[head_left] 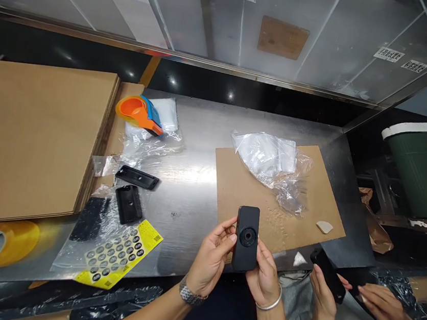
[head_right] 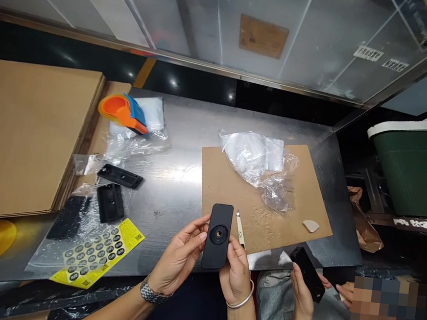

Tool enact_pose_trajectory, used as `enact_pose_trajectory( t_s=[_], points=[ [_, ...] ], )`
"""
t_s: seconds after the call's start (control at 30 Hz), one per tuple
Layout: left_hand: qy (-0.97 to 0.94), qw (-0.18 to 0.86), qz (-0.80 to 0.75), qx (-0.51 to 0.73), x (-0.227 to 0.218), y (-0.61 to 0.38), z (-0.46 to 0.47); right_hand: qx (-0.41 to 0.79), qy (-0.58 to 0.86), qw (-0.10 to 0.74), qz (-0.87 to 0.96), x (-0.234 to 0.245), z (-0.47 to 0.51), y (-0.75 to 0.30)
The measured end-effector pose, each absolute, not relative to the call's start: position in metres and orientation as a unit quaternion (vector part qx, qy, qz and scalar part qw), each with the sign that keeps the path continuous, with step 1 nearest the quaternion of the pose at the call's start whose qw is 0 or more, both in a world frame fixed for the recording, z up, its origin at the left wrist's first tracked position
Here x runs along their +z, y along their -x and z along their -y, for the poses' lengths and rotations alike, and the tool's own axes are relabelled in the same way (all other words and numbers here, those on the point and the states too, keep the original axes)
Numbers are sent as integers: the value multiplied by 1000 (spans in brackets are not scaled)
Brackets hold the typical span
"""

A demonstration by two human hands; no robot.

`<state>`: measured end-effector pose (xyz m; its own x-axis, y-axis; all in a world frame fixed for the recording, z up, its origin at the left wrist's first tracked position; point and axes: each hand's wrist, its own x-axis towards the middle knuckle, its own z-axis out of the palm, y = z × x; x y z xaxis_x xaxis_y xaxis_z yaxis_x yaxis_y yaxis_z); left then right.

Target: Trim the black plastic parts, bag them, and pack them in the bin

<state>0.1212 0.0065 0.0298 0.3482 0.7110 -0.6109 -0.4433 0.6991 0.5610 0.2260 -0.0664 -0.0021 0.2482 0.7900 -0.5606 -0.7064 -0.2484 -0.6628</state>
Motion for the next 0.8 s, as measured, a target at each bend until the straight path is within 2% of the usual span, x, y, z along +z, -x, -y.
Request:
enact_pose_trajectory(
  t_s=[0.13, 0.23, 0.37, 0.43, 0.53, 0.63, 0.73, 0.8],
  points=[
    [-188, 794, -465, 345, 18, -121, -6, 591, 530, 600, 99, -7, 65, -225],
    [-209, 764, -516, 326, -5, -122, -8, 542, 607, 536, 224, -19, 61, -221],
    [-232, 742, -546, 310, -43, -126, -12, 319, 752, 351, 459, -50, 52, -205],
    [-261, 724, -560, 308, -62, -128, -14, 221, 790, 247, 516, -67, 48, -194],
    [-323, 661, -611, 292, -90, -128, -16, 184, 814, 149, 530, -85, 43, -184],
    [-379, 608, -643, 272, -114, -123, -18, 191, 793, 155, 558, -84, 29, -202],
    [-394, 626, -624, 253, -130, -117, -20, 164, 792, 217, 547, -73, -5, -254],
    [-389, 639, -616, 245, -138, -114, -20, 135, 819, 229, 508, -69, -40, -300]
  ],
)
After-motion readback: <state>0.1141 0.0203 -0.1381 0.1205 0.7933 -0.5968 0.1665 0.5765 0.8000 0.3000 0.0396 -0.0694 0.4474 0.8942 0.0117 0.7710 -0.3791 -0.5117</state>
